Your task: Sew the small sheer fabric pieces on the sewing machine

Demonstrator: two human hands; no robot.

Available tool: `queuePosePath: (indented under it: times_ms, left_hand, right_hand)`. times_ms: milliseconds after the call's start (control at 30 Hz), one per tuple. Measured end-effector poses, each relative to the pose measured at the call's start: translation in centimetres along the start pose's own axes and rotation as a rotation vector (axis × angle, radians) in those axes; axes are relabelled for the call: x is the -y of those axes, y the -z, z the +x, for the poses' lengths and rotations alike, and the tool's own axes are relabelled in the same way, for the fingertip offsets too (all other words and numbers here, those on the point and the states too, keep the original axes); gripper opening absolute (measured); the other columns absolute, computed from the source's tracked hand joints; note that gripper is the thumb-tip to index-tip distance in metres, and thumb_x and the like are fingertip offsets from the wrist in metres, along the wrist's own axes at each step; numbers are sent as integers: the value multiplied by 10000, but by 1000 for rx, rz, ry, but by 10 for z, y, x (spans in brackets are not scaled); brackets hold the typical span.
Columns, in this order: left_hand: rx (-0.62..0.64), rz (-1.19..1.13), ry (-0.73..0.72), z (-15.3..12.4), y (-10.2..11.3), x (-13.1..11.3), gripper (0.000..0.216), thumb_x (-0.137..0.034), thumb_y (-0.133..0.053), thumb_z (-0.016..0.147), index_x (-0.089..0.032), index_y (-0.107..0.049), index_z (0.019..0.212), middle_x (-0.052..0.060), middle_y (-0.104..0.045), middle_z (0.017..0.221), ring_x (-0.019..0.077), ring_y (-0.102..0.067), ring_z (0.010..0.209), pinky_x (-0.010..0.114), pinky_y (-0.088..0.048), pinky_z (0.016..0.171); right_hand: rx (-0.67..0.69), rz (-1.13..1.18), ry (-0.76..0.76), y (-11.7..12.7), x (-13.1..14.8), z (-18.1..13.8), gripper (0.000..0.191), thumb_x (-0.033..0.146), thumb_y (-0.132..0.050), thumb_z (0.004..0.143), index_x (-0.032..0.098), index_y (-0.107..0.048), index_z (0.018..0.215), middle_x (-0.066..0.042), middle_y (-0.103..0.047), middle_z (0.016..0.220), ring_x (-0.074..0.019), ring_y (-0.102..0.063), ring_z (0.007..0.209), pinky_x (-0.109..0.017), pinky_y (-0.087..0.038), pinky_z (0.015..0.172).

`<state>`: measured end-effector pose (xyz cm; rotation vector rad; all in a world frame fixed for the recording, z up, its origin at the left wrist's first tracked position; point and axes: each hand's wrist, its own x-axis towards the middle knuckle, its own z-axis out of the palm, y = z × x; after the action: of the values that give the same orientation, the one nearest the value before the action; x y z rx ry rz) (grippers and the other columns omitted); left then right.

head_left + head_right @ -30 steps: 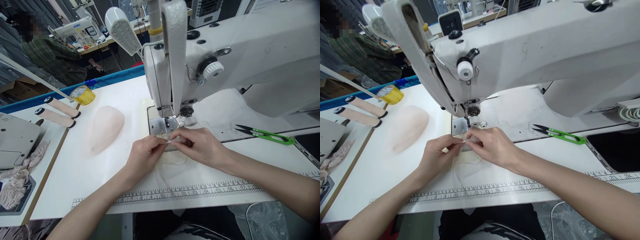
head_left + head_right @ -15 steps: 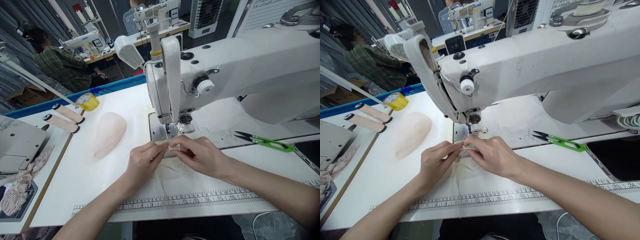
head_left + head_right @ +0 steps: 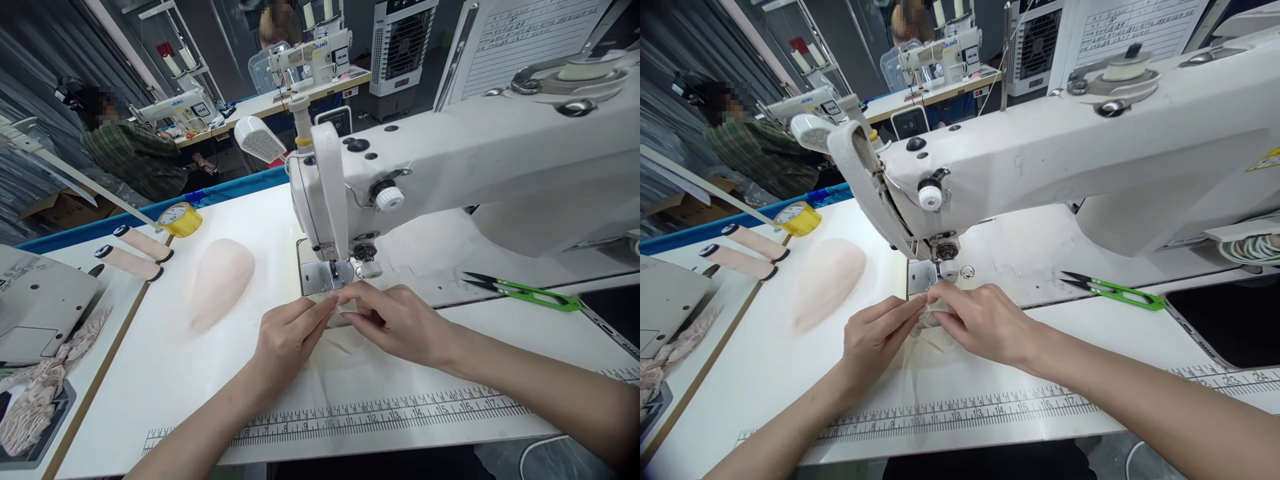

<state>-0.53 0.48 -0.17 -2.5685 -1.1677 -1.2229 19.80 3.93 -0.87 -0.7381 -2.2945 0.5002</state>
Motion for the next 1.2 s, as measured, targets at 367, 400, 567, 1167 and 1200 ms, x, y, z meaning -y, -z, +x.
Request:
queuePosePath:
  times_ms: [367, 400, 567, 1167, 1200]
  left_hand:
    - [19, 29, -10, 1, 2, 0, 248, -75, -547, 915, -157, -627, 1134, -23, -575, 660, 68, -504, 545, 173, -418, 491]
    - [21, 32, -12, 1, 2, -1, 247, -72, -551, 911, -155, -628, 1131, -22, -574, 658, 69, -500, 542, 175, -414, 489]
    - [20, 15, -18, 1, 2, -1, 256, -58, -569, 896, -151, -620, 1130, -15, -601, 674, 72, -521, 555, 175, -427, 505]
    - [-26, 47, -30, 4, 4, -5, 82, -106, -613, 881, -178, -621, 919, -40, -643, 625, 66, -548, 491, 184, -426, 494]
    - [-23, 52, -26, 3, 3, -5, 72, -111, -616, 880, -177, -618, 908, -40, -647, 629, 67, -553, 492, 183, -427, 495]
  right_hand:
    - [-23, -36, 47, -1, 0, -1, 169, 183, -438, 959, 197, -463, 1125, 118, -470, 527, -79, -406, 410, -195, -328, 434]
    - [-17, -33, 44, 0, 0, -1, 172, 184, -439, 958, 194, -468, 1128, 117, -470, 527, -79, -405, 409, -195, -329, 434]
    - [-7, -4, 34, 0, 0, 0, 157, 170, -452, 944, 188, -468, 1099, 118, -486, 533, -71, -404, 406, -185, -342, 444]
    - [6, 37, 32, 3, 2, 0, 104, 224, -440, 967, 197, -477, 1061, 120, -485, 523, -68, -393, 399, -187, -336, 454]
    - [-1, 36, 34, 3, 2, 0, 97, 226, -439, 969, 198, -476, 1054, 120, -486, 522, -68, -394, 398, -187, -334, 452]
